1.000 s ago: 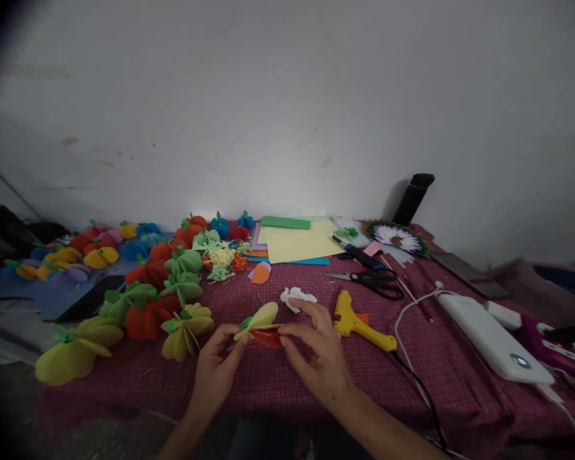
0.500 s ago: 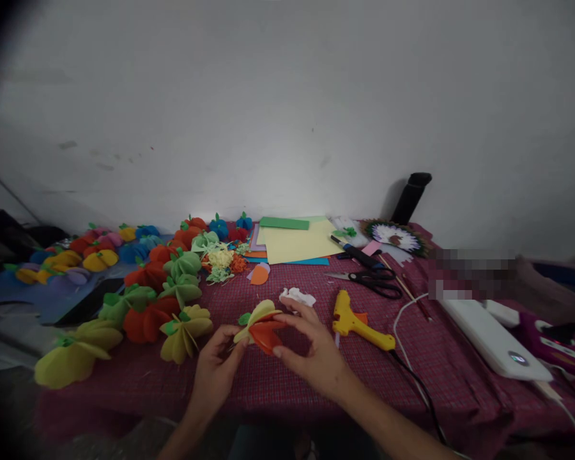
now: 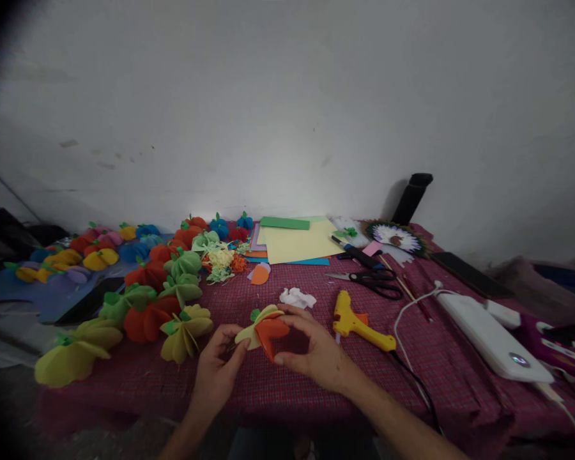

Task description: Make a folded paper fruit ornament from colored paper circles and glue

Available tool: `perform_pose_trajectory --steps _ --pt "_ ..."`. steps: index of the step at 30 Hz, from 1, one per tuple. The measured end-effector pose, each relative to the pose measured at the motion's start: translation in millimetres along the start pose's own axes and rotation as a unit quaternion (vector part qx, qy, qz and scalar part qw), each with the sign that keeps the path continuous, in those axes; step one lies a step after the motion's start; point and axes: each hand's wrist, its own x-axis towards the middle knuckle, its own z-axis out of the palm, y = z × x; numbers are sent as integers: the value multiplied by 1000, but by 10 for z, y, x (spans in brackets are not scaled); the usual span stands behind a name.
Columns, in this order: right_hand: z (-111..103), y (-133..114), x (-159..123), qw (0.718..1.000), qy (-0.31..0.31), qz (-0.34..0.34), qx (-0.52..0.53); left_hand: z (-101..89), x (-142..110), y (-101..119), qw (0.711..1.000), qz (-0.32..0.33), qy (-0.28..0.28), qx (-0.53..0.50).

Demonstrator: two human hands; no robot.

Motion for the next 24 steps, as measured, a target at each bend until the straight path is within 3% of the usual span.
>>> perform_pose_trajectory --steps 16,21,24 --pt "109 -95 122 992 109 37 -47 15 -27 13 994 18 -66 87" --pt "111 -72 153 992 120 47 -4 24 -21 0 999 13 -4 50" --pt "114 -32 157 988 138 62 29 36 -37 22 997 43 16 55"
